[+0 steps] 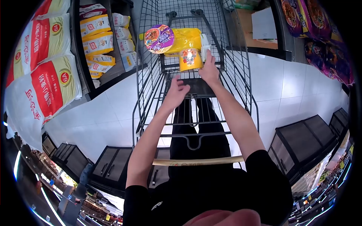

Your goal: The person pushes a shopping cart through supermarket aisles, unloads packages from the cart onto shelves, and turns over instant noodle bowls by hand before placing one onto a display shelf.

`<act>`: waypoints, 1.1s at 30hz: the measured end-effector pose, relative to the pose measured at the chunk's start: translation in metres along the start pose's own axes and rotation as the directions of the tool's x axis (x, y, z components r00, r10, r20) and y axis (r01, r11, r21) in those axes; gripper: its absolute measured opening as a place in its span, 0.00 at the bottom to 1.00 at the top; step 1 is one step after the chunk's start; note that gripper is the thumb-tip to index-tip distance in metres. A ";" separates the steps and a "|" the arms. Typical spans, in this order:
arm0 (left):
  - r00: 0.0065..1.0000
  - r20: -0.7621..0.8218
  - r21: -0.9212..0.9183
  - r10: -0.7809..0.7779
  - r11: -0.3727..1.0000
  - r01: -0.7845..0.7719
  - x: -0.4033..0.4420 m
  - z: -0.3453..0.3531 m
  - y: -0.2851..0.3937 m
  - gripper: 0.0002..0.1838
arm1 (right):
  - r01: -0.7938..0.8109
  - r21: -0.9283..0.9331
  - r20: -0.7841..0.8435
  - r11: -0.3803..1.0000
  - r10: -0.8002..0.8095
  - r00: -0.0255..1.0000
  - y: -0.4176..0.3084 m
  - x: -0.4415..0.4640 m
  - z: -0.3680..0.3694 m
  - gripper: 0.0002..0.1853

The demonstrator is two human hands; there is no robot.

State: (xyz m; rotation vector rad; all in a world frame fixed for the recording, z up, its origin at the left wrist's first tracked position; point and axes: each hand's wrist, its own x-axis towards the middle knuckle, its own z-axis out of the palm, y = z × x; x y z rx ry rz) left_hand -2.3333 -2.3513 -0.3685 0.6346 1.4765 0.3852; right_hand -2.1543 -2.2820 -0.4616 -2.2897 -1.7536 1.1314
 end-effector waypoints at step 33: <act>0.696 -0.708 -0.454 -0.119 0.831 -0.320 0.147 -0.020 0.011 0.26 | -0.128 0.981 0.075 0.149 0.320 0.944 0.086 0.035 -0.014 0.28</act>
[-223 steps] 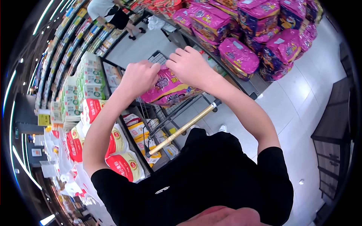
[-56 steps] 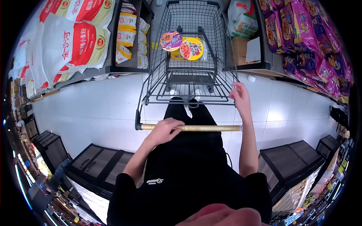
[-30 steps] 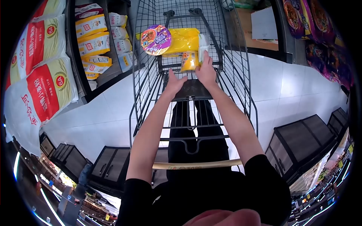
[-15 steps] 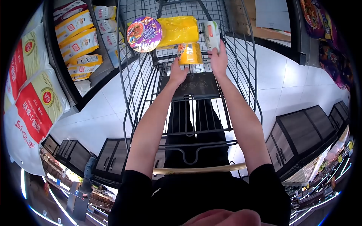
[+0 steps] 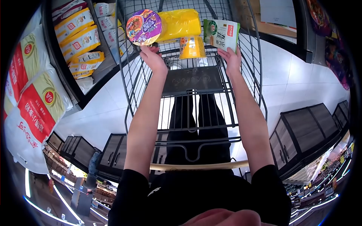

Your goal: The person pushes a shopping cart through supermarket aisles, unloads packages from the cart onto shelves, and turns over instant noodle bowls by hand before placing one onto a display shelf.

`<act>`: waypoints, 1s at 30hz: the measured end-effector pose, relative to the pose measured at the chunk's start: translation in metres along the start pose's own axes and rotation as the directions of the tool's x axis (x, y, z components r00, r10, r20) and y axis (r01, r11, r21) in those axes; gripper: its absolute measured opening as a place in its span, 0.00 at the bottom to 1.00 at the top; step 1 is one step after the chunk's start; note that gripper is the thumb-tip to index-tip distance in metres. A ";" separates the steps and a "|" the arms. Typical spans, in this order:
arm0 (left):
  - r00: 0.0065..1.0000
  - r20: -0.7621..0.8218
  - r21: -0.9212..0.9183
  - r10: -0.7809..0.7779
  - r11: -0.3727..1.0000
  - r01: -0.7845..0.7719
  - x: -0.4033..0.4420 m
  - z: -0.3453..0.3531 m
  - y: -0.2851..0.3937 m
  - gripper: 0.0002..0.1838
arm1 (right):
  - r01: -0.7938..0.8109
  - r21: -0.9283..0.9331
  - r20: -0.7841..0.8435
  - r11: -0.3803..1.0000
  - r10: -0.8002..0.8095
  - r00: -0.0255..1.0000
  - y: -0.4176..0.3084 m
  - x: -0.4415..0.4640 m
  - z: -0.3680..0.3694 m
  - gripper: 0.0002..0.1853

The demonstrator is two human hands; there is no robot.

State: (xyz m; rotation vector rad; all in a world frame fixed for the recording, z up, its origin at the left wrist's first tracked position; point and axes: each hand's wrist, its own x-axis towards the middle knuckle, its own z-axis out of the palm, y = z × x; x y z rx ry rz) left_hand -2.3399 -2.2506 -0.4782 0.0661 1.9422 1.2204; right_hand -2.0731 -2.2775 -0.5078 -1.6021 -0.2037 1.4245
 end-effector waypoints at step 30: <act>0.957 0.258 -0.214 -0.136 0.957 0.194 0.001 -0.011 0.043 0.15 | 0.716 -0.496 0.845 -0.492 -0.084 0.528 -0.026 0.073 0.212 0.13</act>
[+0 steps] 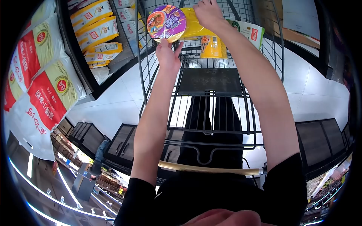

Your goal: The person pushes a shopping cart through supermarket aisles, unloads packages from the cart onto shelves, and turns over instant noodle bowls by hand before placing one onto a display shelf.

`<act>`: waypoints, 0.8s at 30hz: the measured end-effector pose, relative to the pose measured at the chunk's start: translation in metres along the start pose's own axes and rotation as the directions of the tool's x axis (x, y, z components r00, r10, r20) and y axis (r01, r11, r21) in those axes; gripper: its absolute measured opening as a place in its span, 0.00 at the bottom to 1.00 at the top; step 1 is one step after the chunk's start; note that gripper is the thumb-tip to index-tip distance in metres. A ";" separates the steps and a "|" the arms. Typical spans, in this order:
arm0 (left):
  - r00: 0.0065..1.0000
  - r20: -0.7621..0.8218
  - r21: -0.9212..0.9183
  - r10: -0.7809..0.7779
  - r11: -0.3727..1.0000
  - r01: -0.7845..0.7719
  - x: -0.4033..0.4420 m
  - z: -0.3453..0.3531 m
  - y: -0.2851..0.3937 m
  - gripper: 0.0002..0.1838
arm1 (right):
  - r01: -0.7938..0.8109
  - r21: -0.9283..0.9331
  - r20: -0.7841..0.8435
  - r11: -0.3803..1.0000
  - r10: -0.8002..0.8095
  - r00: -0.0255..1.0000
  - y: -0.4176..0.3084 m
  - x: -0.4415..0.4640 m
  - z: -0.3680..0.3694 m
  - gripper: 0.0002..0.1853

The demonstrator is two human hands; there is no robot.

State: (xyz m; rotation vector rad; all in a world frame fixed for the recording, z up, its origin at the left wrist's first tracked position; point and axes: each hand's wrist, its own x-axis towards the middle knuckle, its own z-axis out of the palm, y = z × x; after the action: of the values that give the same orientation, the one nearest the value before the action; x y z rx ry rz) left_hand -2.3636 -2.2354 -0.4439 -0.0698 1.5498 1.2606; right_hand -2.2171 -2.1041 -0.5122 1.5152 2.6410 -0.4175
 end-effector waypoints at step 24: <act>0.988 -0.073 0.279 -0.138 0.948 0.153 0.014 -0.047 -0.063 0.15 | -0.312 0.518 -0.007 0.797 0.369 0.929 0.039 0.010 -0.082 0.12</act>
State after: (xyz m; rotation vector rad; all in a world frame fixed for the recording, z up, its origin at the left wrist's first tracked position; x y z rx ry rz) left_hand -2.3622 -2.2892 -0.5026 -0.0322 1.7247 0.9177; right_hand -2.1827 -2.0552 -0.4430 2.1689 2.3493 -1.0965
